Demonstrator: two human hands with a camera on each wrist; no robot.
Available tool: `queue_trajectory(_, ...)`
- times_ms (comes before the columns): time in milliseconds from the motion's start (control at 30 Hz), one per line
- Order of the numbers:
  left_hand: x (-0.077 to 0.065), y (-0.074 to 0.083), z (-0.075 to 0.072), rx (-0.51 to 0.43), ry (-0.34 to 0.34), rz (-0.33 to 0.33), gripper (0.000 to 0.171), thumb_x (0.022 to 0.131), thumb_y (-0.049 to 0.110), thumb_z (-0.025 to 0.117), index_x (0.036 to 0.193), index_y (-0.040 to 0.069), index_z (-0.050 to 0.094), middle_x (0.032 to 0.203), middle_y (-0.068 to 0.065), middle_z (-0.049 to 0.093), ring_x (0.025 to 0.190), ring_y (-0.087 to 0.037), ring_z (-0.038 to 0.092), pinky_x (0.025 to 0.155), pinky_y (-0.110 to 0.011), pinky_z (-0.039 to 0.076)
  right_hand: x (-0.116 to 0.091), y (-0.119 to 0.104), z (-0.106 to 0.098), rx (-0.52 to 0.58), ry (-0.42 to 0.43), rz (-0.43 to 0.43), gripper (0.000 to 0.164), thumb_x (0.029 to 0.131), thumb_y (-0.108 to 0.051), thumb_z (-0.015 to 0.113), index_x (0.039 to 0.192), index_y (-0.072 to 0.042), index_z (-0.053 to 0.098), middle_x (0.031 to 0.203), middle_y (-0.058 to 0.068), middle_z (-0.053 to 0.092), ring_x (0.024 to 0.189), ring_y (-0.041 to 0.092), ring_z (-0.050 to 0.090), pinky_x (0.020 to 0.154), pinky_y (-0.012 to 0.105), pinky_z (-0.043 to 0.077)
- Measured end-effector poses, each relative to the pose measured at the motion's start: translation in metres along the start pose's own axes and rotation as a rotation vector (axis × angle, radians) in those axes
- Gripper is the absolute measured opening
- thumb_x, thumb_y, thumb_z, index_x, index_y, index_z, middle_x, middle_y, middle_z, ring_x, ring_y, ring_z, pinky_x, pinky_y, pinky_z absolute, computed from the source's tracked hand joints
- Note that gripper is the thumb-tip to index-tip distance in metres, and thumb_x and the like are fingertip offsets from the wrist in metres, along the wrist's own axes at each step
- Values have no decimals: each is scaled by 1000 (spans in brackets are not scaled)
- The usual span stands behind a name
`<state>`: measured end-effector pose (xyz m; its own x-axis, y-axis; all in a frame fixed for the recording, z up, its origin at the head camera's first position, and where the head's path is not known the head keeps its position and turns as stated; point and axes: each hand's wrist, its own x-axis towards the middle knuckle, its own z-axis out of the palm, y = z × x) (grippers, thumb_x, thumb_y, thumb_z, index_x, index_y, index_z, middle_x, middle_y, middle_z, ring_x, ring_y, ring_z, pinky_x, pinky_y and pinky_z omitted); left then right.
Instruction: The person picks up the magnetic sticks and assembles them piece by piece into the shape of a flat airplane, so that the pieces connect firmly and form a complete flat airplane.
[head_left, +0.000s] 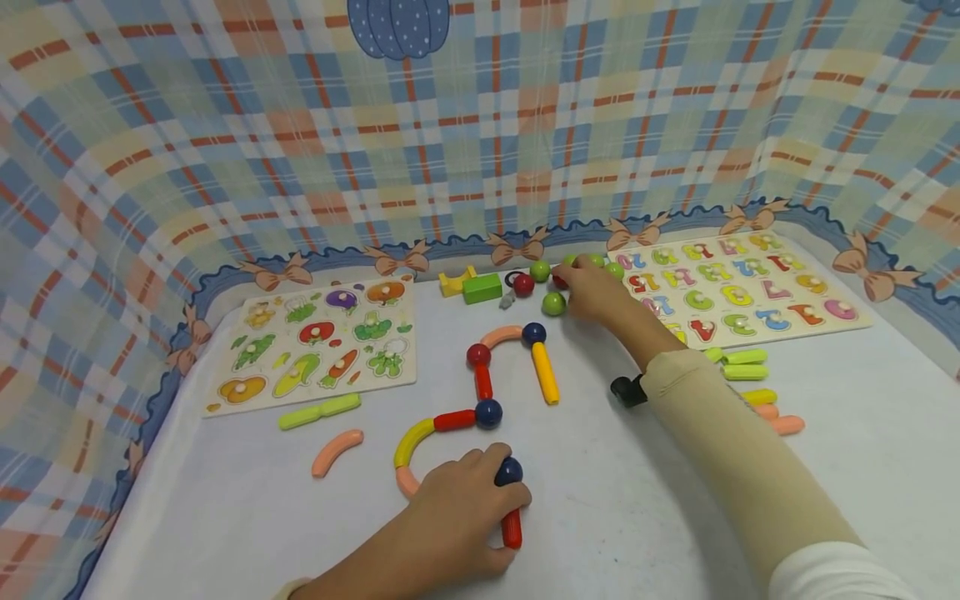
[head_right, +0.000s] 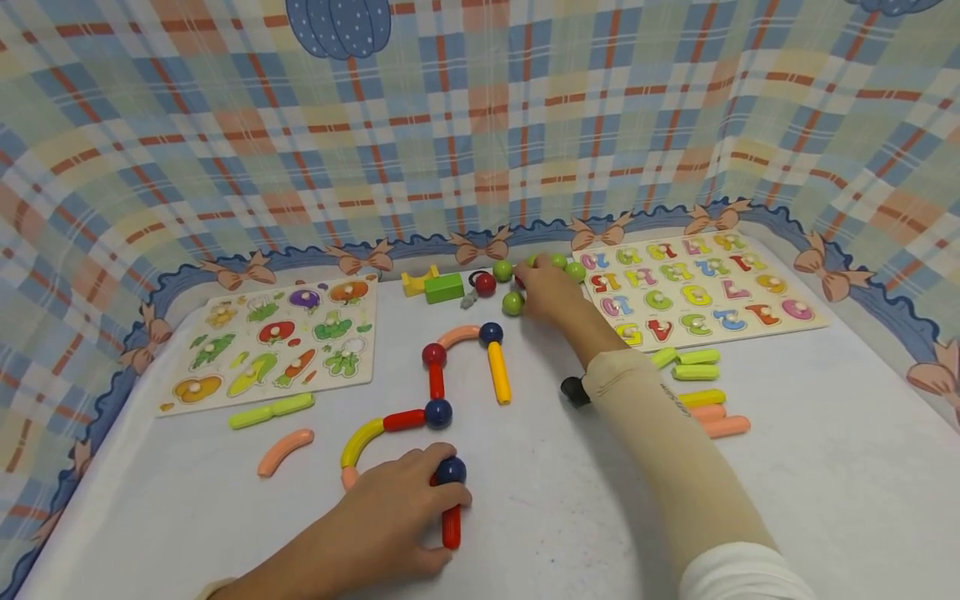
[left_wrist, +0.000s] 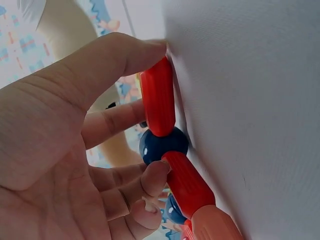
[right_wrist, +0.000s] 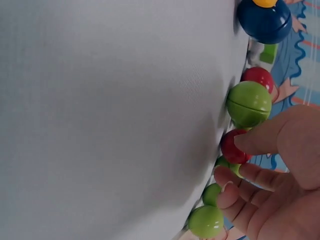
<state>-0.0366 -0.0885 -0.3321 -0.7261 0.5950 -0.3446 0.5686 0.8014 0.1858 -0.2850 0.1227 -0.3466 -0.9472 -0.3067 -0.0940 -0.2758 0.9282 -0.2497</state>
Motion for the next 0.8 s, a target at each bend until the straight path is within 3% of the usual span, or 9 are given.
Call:
queue_trajectory(133, -2, -2, -1, 15, 37, 66, 43, 69, 39, 75, 109, 36, 60, 126, -1, 42, 92, -15, 45, 69, -29, 48, 0, -4, -1, -25, -14, 16, 62, 78, -7, 64, 135, -17, 41, 126, 20, 36, 96, 34, 45, 81, 49, 42)
queue_trajectory(333, -6, -3, -2, 29, 96, 151, 38, 74, 21, 75, 107, 34, 62, 93, 3, 42, 80, -10, 39, 61, -19, 38, -2, -6, -3, -25, -44, 45, 62, 78, -10, 66, 134, -17, 40, 128, 22, 38, 102, 36, 43, 84, 53, 39)
queue_trajectory(467, -6, -1, -2, 59, 52, 138, 32, 77, 23, 73, 105, 33, 63, 85, 5, 44, 75, -9, 40, 60, -20, 39, -3, -6, -4, -18, -60, 66, 60, 78, -8, 64, 133, -17, 41, 128, 20, 39, 103, 34, 42, 85, 53, 38)
queue_trajectory(633, -5, 1, -3, 62, -41, 91, 37, 74, 23, 75, 106, 34, 62, 83, 6, 52, 71, -9, 43, 62, -24, 43, -9, -5, -6, -17, -60, 56, 58, 79, -8, 61, 133, -13, 40, 127, 14, 45, 104, 32, 44, 86, 50, 39)
queue_trajectory(800, -4, 4, -3, 60, -93, 90, 40, 72, 22, 77, 107, 34, 61, 80, 7, 52, 69, -8, 45, 63, -24, 46, -15, -5, -7, -47, -78, 71, 62, 81, -10, 58, 138, -12, 33, 125, 13, 49, 97, 31, 48, 75, 44, 44)
